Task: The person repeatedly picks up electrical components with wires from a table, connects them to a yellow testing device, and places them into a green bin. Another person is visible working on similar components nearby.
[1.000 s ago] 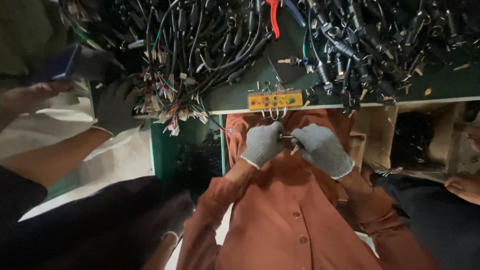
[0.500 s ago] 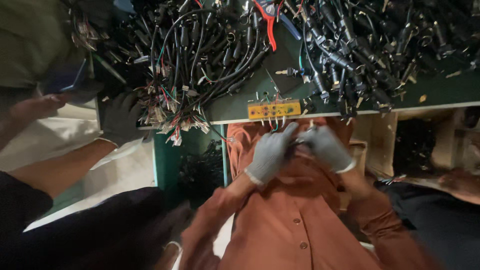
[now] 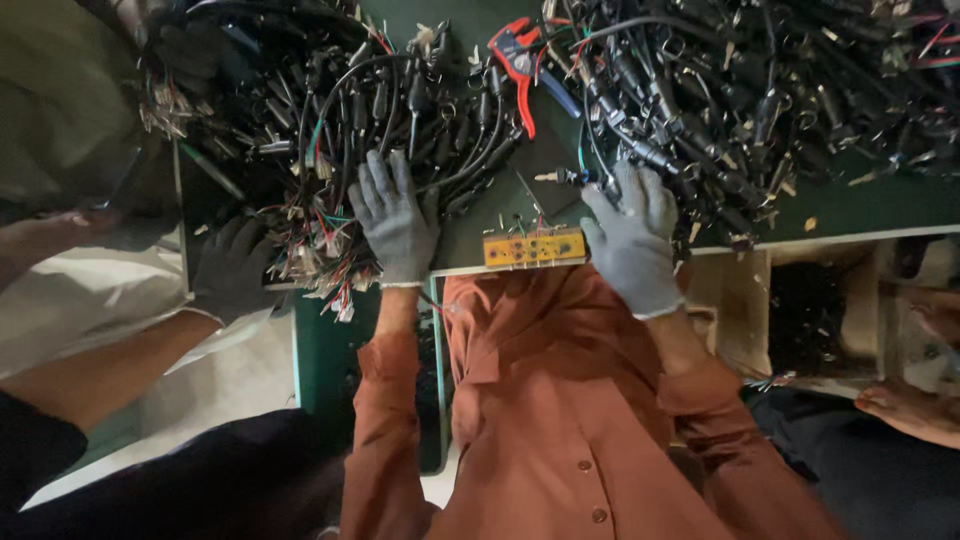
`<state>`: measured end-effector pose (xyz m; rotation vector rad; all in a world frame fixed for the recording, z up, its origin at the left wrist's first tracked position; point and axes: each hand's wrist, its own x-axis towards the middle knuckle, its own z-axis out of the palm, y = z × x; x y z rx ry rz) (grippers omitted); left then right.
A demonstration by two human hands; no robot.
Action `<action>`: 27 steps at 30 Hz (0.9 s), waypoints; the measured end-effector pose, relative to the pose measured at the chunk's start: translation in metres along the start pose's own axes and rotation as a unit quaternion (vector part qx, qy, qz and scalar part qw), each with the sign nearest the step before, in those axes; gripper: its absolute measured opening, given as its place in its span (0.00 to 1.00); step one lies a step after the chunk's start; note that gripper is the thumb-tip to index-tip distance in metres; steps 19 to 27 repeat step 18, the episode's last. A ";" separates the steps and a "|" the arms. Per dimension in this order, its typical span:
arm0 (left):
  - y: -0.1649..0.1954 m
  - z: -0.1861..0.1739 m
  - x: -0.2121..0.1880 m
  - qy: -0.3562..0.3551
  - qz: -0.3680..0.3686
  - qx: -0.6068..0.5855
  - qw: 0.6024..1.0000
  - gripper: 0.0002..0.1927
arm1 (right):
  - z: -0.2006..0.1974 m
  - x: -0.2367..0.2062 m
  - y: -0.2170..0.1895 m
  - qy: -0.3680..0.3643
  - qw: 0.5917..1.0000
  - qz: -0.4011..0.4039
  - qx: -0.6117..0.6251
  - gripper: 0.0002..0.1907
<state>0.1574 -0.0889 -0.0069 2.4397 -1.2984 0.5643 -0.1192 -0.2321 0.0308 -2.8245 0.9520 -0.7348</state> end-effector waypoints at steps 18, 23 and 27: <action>-0.011 0.007 -0.002 -0.005 0.006 -0.029 1.000 0.29 | 0.044 0.082 0.014 0.051 0.974 0.089 -0.200 0.13; -0.011 0.007 -0.002 -0.005 0.006 -0.029 1.000 0.29 | 0.044 0.082 0.014 0.051 0.974 0.089 -0.200 0.13; -0.011 0.007 -0.002 -0.005 0.006 -0.029 1.000 0.29 | 0.044 0.082 0.014 0.051 0.974 0.089 -0.200 0.13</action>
